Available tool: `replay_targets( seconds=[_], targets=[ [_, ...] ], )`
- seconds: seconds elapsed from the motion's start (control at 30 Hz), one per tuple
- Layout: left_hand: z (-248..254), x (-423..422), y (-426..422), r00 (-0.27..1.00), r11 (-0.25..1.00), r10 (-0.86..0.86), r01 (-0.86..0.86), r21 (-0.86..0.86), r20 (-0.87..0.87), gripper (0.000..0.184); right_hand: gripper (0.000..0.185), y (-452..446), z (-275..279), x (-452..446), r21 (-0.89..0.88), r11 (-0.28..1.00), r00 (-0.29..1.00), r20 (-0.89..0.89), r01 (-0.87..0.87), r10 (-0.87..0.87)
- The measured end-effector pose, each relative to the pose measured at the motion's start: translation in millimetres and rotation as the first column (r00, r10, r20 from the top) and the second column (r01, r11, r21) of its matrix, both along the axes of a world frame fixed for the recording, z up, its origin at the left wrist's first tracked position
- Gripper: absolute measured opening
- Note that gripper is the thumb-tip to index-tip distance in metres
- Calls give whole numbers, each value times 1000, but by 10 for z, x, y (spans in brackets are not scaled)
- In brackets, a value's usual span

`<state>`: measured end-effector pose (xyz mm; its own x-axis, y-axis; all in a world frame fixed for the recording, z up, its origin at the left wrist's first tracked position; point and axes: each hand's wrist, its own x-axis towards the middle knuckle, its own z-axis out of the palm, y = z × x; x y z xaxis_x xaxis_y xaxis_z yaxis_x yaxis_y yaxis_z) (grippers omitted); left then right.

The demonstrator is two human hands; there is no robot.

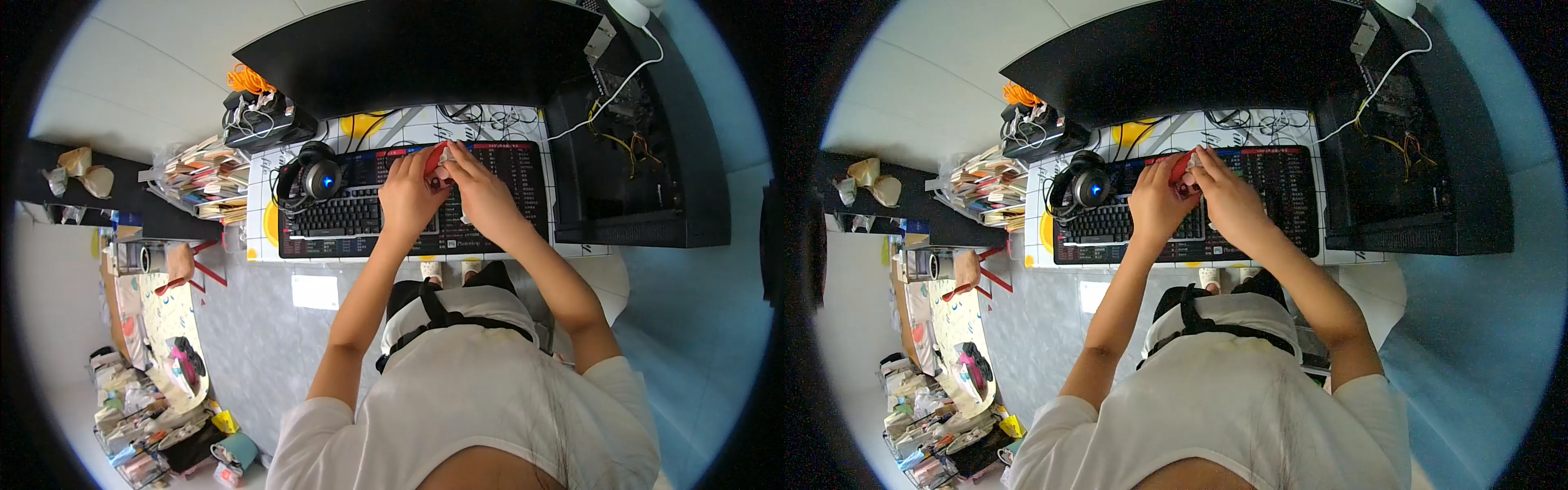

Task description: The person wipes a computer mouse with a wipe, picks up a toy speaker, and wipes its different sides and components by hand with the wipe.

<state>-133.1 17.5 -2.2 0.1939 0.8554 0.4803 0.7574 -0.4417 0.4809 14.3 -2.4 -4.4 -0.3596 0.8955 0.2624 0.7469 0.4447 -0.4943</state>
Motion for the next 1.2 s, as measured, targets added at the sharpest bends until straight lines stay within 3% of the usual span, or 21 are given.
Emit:
replay_targets(
  seconds=[0.07, 0.4, 0.5, 0.7, 0.73, 0.83, 0.87, 0.93, 0.97, 1.07, 1.13, 1.2],
  targets=[
    [23, 24, 5, 998, 998, 18, -15, -53, 66, 55, 39, -27, -4, -43, 41, 995, 995, -38, 92, -91],
    [-16, 84, -38, 919, 932, 162, -22, -363, 359, 59, 29, -109, -94, 61, 324, 936, 977, -201, 135, -71],
    [42, 121, -68, 906, 905, 179, 1, -425, 384, 60, 30, -38, -141, 130, 422, 900, 986, -161, 110, -45],
    [-88, 84, -12, 899, 900, 177, 16, -435, 400, 60, 32, 62, -149, 196, 457, 889, 995, -96, 19, 28],
    [-95, 75, -19, 899, 900, 181, 13, -437, 400, 60, 32, 64, -155, 187, 455, 890, 995, -96, 16, 31],
    [-87, 58, -13, 889, 903, 171, 32, -429, 426, 59, 24, 65, -124, 152, 300, 942, 915, -404, 153, -20],
    [-80, 50, -32, 871, 910, 141, 73, -408, 470, 59, 24, 78, -90, 152, 302, 941, 915, -404, 152, -19],
    [-66, 52, -57, 851, 914, 112, 114, -389, 514, 58, 25, 71, -45, 162, 9, 987, 814, -567, 161, -128],
    [-49, 52, -64, 837, 910, 118, 124, -395, 535, 59, 25, 62, -58, 173, 7, 987, 814, -566, 162, -129],
    [-41, -22, -29, 841, 925, 96, 121, -359, 532, 60, 27, 53, -85, 196, 217, 975, 930, -364, 39, 44],
    [25, -50, -18, 865, 927, 112, 86, -364, 490, 59, 29, -1, -46, 190, 194, 980, 931, -363, 33, 41],
    [6, -30, -24, 888, 937, 78, 89, -336, 453, 59, 31, -1, -46, 166, 34, 999, 877, -481, 26, -6]
  ],
)
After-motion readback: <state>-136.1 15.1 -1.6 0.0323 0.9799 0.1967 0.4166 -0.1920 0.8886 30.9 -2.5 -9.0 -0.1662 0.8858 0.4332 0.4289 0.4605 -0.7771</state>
